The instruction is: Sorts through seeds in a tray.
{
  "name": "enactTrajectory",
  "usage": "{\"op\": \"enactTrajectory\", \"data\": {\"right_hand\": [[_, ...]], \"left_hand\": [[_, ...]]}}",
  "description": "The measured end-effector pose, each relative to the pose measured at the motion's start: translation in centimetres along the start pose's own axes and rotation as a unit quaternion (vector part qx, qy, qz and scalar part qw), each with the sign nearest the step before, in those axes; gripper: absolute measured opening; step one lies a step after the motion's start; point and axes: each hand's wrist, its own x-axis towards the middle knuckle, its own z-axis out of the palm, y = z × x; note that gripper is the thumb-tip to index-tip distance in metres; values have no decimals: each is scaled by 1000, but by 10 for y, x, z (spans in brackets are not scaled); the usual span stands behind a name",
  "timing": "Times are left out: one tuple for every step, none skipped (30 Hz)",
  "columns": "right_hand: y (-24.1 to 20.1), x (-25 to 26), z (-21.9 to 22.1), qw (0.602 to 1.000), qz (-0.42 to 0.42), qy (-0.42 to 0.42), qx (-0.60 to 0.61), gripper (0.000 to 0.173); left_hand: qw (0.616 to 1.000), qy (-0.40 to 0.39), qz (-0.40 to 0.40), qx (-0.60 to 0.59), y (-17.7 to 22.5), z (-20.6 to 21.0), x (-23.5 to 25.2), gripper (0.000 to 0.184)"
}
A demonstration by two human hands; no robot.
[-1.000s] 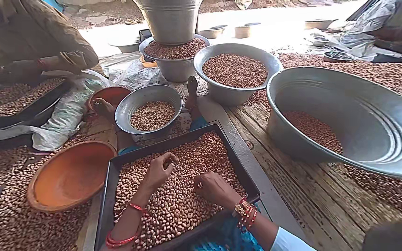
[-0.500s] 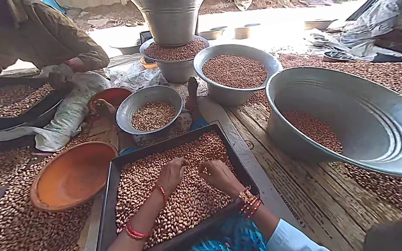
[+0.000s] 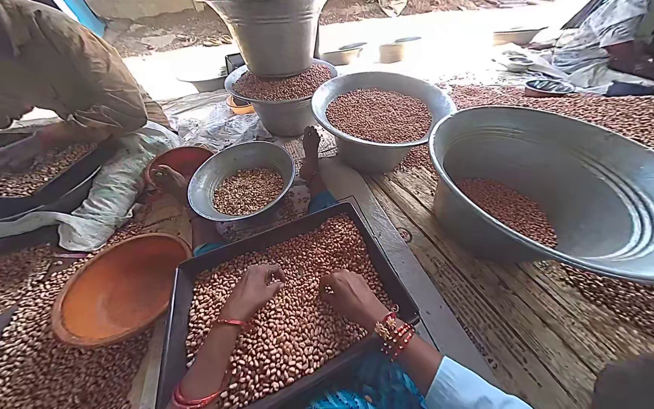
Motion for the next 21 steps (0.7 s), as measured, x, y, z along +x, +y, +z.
{"op": "enactTrajectory", "data": {"right_hand": [[1,0,0,1000,-2,-2,2,24],[1,0,1,1000,-2,-5,1,24],[1,0,1,1000,-2,-8,1,24],[1,0,1,1000,-2,-11,2,24],[1,1,2,1000,1,-17,3,25],[0,1,2,1000,3,-21,5,26],[1,1,3,1000,5,-25,10,26],[2,2,2,1000,4,-23,22,27],[5,2,2,999,0,-15,45,27],[8,2,0,996,-7,-5,87,28],[11,2,-3,990,-13,9,141,28],[15,2,-5,977,-18,29,209,27],[18,2,-7,955,-22,48,292,25],[21,2,-8,922,-24,71,379,21],[23,2,-8,887,-29,94,451,16],[25,2,-9,863,-30,113,492,12],[26,2,-11,863,-22,126,488,11],[27,1,-14,887,-6,130,443,13],[26,0,-19,922,10,123,367,16],[24,-2,-23,956,21,107,273,21],[21,-3,-24,979,23,93,180,24]], "left_hand": [[1000,-12,-5,26,3,2,0,20],[999,-20,-10,47,5,5,0,21],[998,-23,-12,62,8,6,1,22],[997,-25,-11,74,10,8,1,22],[997,-24,-10,77,11,8,2,21],[997,-19,-9,68,10,8,2,21],[999,-5,-6,42,7,7,3,20],[1000,14,1,-2,3,4,3,18],[998,29,6,-51,-1,0,2,16],[996,36,9,-84,-4,-5,1,16],[994,37,13,-99,-7,-8,-1,17],[995,26,15,-92,-8,-11,-3,17],[997,7,22,-75,-8,-11,-5,16],[998,-13,33,-47,-8,-9,-5,16],[999,-33,39,-17,-6,-6,-5,17],[998,-48,38,13,-3,-2,-4,18],[997,-59,34,34,1,1,-4,19],[996,-67,28,51,4,3,-5,20],[995,-72,24,65,6,4,-5,20],[994,-79,20,79,8,4,-4,20],[992,-83,17,90,9,5,-4,20]]}}
